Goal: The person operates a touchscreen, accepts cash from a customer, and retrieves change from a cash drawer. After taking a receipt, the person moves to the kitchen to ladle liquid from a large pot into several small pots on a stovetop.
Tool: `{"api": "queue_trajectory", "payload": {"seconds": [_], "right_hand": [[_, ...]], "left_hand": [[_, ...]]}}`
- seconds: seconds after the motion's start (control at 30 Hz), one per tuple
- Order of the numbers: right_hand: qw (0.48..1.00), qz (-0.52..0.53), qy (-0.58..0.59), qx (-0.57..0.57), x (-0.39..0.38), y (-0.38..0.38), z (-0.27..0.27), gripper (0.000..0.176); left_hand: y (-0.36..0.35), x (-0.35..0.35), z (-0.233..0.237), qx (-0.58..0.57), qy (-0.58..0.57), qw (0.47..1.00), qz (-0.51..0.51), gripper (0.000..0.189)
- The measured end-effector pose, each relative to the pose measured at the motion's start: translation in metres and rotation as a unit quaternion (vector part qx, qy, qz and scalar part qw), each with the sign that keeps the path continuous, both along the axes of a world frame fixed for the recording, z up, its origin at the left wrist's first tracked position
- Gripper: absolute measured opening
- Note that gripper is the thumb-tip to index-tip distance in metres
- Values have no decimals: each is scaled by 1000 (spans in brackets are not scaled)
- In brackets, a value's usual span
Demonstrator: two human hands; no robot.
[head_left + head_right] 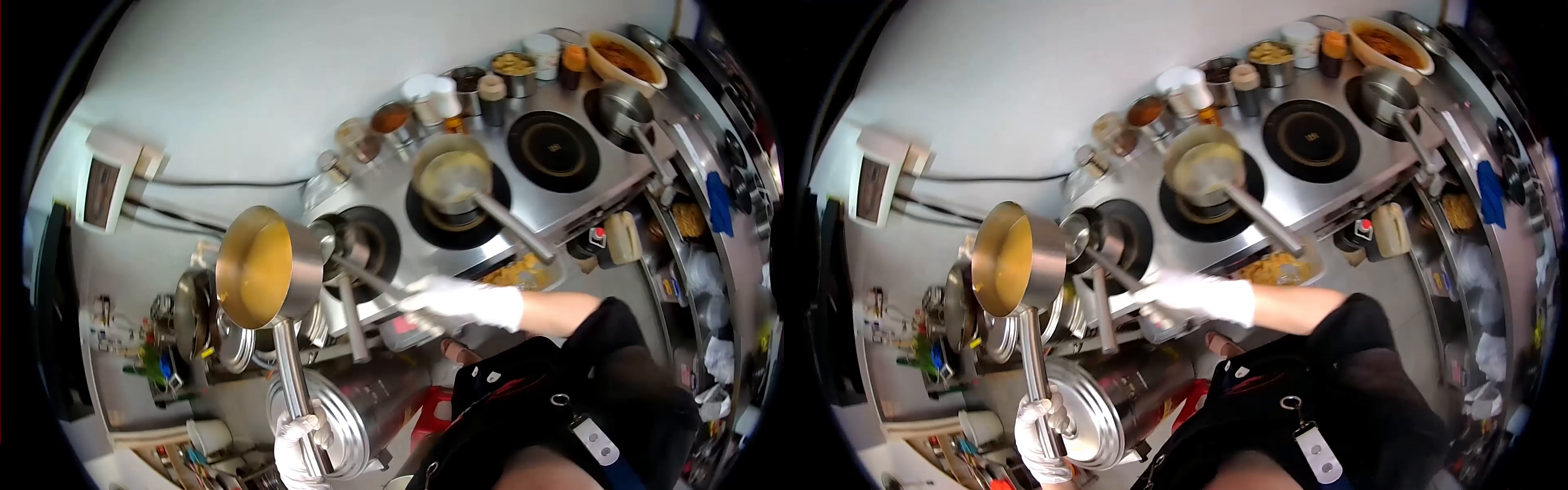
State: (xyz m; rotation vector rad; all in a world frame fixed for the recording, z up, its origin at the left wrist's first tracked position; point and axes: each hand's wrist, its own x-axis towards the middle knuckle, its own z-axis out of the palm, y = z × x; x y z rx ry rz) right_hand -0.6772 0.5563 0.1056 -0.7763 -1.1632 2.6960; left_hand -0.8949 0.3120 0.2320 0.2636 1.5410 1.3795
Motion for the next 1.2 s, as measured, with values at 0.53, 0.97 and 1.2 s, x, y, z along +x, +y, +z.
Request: {"api": "queue_trajectory", "payload": {"seconds": [0.53,0.97,1.2], "right_hand": [[950,-279,-118,-75,364,-21,-188,38],[828,-476,-173,-241,439,-27,-368,42],[856,-455,-152,-195,408,33,-389,57]], "left_hand": [[264,315,-85,-7,-179,926,-332,30],[352,409,-251,-60,-158,915,-365,18],[353,403,-275,-73,-166,918,-352,21]]}}
